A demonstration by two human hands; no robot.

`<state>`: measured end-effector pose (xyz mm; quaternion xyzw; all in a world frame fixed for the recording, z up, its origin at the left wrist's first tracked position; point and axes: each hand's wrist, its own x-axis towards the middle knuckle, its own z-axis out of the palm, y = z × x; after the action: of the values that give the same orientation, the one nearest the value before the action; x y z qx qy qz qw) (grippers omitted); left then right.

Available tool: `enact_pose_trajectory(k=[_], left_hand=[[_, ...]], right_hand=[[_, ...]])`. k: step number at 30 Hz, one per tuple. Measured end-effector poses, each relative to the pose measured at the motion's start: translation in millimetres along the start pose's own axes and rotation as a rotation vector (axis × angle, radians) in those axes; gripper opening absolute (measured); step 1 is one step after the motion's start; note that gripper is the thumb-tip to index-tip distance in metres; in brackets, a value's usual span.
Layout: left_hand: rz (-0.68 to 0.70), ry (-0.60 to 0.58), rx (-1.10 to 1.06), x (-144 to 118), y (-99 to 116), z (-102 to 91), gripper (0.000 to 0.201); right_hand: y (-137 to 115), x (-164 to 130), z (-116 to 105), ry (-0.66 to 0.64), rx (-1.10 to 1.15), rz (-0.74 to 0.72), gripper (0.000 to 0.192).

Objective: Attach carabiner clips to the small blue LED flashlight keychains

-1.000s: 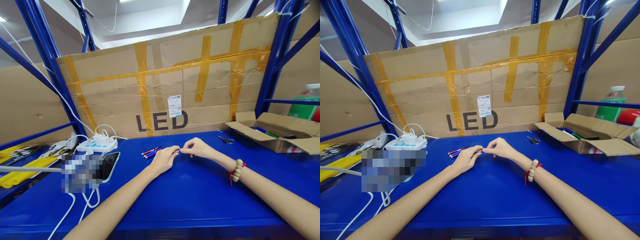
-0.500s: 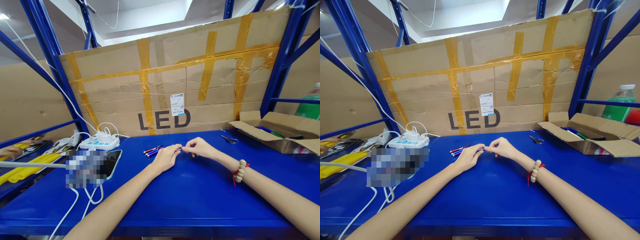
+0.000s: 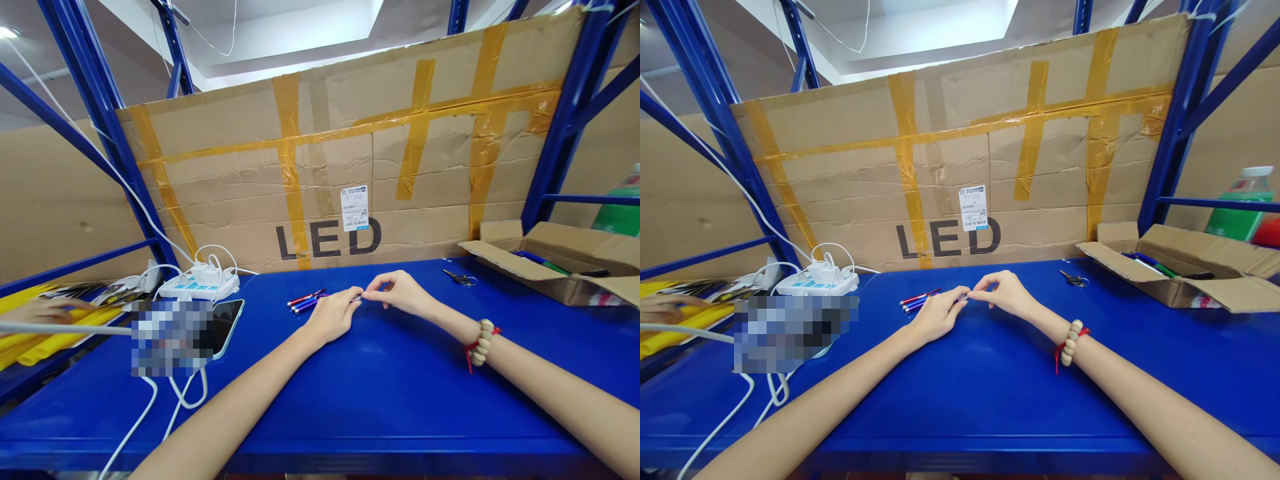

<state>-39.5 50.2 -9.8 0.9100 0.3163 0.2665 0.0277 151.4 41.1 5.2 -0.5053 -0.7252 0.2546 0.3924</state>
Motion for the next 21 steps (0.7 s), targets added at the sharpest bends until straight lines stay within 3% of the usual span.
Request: enact_pose_trajectory(k=[9, 15, 21], left_hand=[[-0.094, 0.004, -0.005, 1.3, 0.0, 0.4, 0.025], [-0.164, 0.05, -0.039, 2.2, -1.8, 1.7, 0.025], [-0.133, 0.045, -0.032, 2.1, -0.9, 2.1, 0.023]], right_hand=[[-3.5, -3.3, 2.8, 0.096, -0.108, -0.158, 0.034], [-1.3, -6.2, -2.1, 0.133, -0.487, -0.408, 0.022], [-3.7, -7.9, -1.9, 0.19, -0.534, -0.438, 0.028]])
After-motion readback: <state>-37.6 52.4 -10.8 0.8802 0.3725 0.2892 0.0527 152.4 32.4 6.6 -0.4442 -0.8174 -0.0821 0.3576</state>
